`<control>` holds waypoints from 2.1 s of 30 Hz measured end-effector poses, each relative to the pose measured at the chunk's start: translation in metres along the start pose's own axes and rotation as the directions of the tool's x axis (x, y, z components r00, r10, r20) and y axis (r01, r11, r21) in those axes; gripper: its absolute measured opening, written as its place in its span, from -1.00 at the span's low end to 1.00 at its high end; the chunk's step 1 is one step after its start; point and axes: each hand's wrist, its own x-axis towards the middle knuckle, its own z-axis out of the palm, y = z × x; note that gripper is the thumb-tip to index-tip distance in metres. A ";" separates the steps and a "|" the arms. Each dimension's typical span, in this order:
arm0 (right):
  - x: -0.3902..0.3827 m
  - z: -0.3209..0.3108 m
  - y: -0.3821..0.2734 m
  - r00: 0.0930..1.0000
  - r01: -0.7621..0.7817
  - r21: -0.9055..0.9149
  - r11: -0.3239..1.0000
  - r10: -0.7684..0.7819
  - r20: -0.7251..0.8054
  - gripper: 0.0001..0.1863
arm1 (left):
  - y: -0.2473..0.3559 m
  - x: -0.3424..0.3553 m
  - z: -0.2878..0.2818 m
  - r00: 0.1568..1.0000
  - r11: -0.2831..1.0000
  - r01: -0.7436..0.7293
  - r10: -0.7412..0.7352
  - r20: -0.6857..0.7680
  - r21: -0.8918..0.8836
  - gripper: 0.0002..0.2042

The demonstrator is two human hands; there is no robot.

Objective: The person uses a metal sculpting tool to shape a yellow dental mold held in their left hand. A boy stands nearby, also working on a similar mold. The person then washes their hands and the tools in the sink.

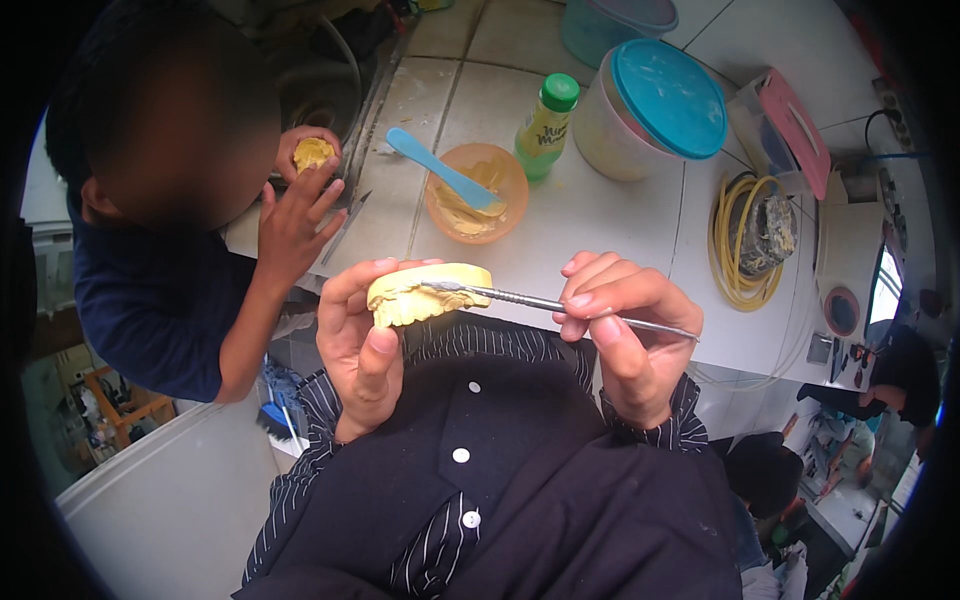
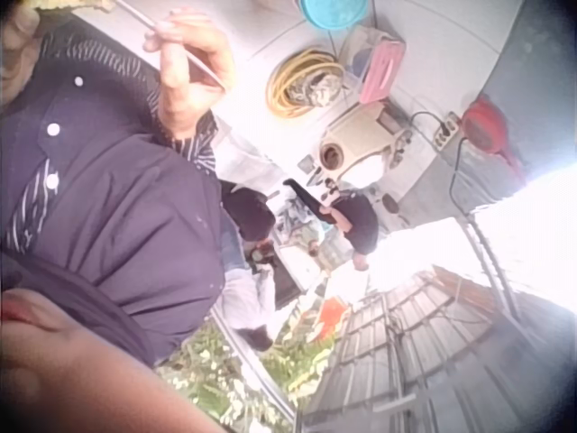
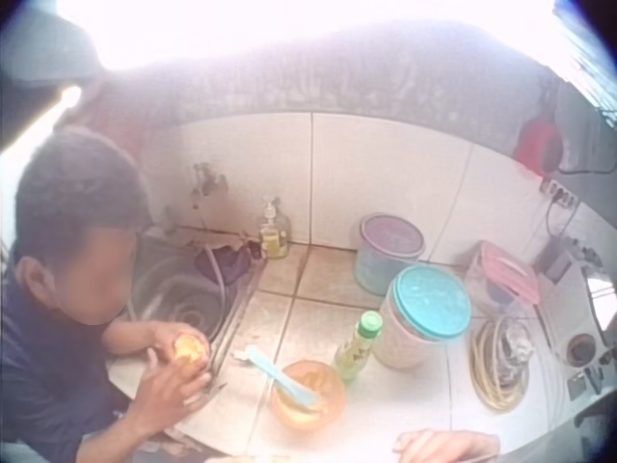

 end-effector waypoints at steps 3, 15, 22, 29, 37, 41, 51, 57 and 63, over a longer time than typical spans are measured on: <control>0.000 0.002 0.001 1.000 -0.008 -0.002 1.000 0.008 0.014 -0.89 | 0.000 0.000 0.001 1.000 1.000 0.003 -0.003 -0.001 -0.004 -0.59; 0.000 0.003 0.001 1.000 0.002 -0.012 1.000 -0.002 0.014 -0.89 | 0.001 -0.001 0.000 1.000 1.000 -0.005 0.005 -0.005 -0.001 -0.59; -0.003 0.000 0.002 0.999 0.004 0.033 0.999 -0.003 -0.033 -0.89 | 0.002 -0.001 0.000 1.000 1.000 -0.011 0.010 -0.018 -0.003 -0.59; -0.003 0.004 0.000 1.000 0.004 -0.019 1.000 -0.004 -0.003 -0.88 | 0.003 -0.003 0.002 1.000 1.000 -0.012 0.012 0.000 0.001 -0.60; -0.003 0.004 -0.003 1.000 0.015 -0.017 1.000 -0.014 0.013 -0.88 | 0.002 -0.004 0.000 1.000 0.999 -0.030 0.030 0.006 0.014 -0.60; -0.005 0.004 -0.002 1.000 0.014 0.018 1.000 -0.014 -0.018 -0.89 | 0.004 -0.005 0.000 0.999 0.999 -0.032 0.032 0.008 0.019 -0.59; -0.008 0.007 -0.007 0.995 -0.061 0.026 0.998 0.063 -0.082 -0.89 | 0.004 -0.008 -0.001 0.999 0.998 -0.050 0.050 0.008 0.032 -0.60; -0.009 0.011 -0.010 0.996 -0.058 0.013 0.998 0.059 -0.063 -0.90 | 0.003 -0.007 -0.003 0.994 0.986 -0.109 0.106 0.030 0.130 -0.60; -0.010 0.010 -0.009 0.993 -0.056 0.010 0.998 0.056 -0.104 -0.89 | 0.001 -0.006 -0.003 0.990 0.980 -0.143 0.140 0.035 0.141 -0.59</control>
